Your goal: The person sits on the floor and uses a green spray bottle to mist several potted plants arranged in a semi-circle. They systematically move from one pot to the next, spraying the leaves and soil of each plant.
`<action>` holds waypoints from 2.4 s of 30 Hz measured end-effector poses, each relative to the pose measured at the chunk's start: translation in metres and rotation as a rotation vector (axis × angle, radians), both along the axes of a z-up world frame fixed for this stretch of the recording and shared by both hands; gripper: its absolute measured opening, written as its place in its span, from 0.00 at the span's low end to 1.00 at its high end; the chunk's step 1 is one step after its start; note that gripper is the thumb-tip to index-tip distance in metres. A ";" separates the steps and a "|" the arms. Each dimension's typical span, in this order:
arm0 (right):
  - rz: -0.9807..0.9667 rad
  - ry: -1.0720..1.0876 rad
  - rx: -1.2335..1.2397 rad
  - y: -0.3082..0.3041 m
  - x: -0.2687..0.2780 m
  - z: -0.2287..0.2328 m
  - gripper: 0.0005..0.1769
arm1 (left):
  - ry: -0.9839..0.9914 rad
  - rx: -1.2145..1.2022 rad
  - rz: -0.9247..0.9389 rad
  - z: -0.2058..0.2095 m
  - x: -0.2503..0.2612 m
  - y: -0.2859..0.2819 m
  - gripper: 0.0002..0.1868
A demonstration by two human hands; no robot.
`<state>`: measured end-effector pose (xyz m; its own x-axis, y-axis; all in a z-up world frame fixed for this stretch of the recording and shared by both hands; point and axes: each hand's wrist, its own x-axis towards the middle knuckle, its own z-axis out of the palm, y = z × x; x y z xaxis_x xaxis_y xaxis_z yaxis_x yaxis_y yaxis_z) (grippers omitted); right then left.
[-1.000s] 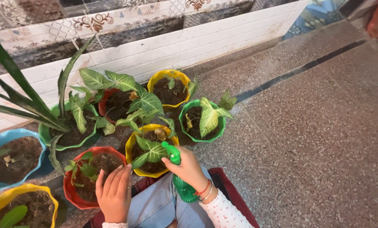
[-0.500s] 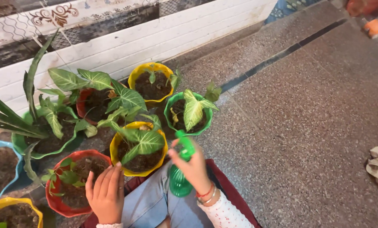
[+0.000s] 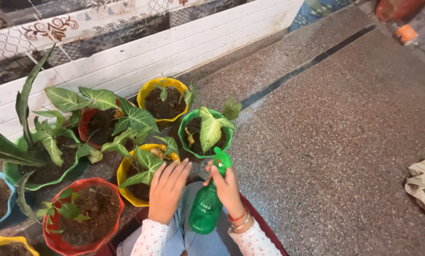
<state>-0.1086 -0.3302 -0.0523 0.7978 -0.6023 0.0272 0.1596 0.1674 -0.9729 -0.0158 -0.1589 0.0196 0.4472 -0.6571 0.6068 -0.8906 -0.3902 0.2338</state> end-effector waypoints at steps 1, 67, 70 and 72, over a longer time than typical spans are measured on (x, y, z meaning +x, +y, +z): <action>-0.013 0.026 -0.010 -0.004 -0.002 0.000 0.11 | -0.021 0.015 -0.008 -0.001 0.004 -0.005 0.26; -0.035 0.005 -0.018 -0.013 -0.033 -0.006 0.07 | 0.096 -0.246 0.015 -0.103 0.001 -0.087 0.33; -0.074 0.021 -0.023 -0.014 -0.035 -0.005 0.11 | 0.126 -0.250 -0.010 -0.100 -0.001 -0.086 0.34; -0.049 0.005 -0.025 -0.013 -0.034 -0.003 0.08 | 0.118 -0.249 0.000 -0.097 -0.002 -0.087 0.32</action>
